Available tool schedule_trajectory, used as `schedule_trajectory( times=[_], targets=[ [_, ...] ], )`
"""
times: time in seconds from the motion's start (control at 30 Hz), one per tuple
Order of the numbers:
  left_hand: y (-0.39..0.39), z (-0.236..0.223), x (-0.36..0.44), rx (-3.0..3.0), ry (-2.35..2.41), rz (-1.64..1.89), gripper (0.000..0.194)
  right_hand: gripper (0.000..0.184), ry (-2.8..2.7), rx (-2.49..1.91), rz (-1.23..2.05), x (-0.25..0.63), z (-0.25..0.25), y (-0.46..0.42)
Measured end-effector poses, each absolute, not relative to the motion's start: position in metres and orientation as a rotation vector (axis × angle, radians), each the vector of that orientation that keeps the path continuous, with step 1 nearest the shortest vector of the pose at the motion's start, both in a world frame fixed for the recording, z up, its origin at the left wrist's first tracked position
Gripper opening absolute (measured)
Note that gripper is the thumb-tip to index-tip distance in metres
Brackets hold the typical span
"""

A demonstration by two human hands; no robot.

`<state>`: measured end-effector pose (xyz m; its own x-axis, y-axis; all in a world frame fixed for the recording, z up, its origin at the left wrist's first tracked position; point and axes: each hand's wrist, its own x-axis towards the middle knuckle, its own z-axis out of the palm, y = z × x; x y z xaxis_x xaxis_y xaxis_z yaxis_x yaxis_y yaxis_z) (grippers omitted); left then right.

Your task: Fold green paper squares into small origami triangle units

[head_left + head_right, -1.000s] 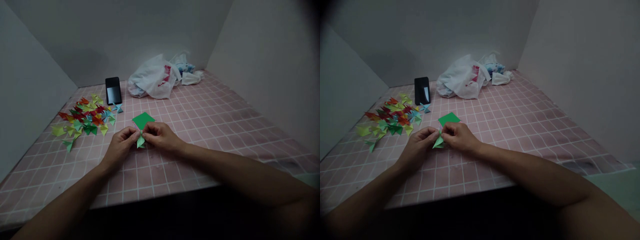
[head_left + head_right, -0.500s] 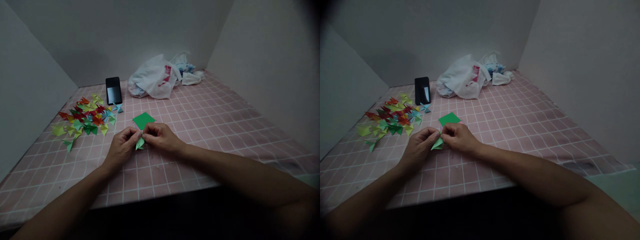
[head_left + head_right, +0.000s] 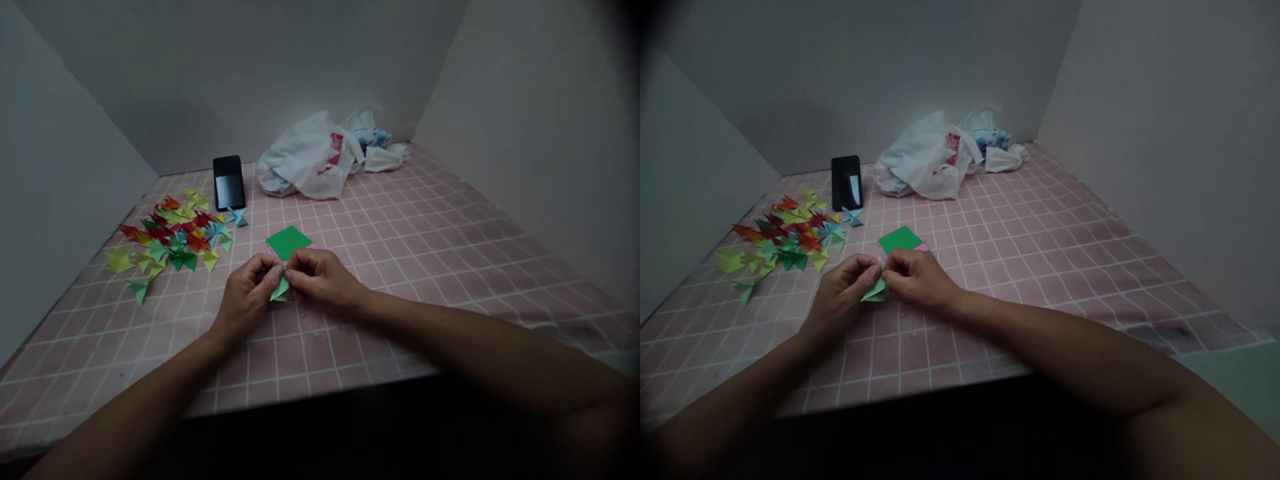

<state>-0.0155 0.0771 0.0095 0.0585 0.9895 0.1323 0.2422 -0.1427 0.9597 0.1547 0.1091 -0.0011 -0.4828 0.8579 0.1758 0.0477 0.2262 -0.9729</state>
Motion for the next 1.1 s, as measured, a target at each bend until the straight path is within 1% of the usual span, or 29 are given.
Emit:
schedule_trajectory(
  times=[0.1,0.27,0.67,0.83,1.1],
  targets=[
    [0.0760,0.0102,-0.0158,1.453,1.234,1.152,0.021,0.021,-1.712,-0.811,1.422,0.1556,-0.0010,0.1101],
    [0.0741,0.0098,-0.0159,1.356,1.163,1.157,0.024,0.022,-1.598,-0.724,1.659,0.1573,0.0010,0.1121],
    [0.0739,0.0095,-0.0164,1.273,1.130,1.162,0.024,0.022,-1.623,-0.739,1.646,0.1572,0.0012,0.1138],
    [0.0738,0.0103,-0.0169,1.310,1.153,1.165,0.023,0.023,-1.707,-0.801,1.515,0.1567,0.0008,0.1121],
    [0.0760,0.0081,-0.0164,1.304,1.160,1.119,0.023,0.023,-1.939,-0.849,1.091,0.1568,0.0024,0.1116]
  ],
)
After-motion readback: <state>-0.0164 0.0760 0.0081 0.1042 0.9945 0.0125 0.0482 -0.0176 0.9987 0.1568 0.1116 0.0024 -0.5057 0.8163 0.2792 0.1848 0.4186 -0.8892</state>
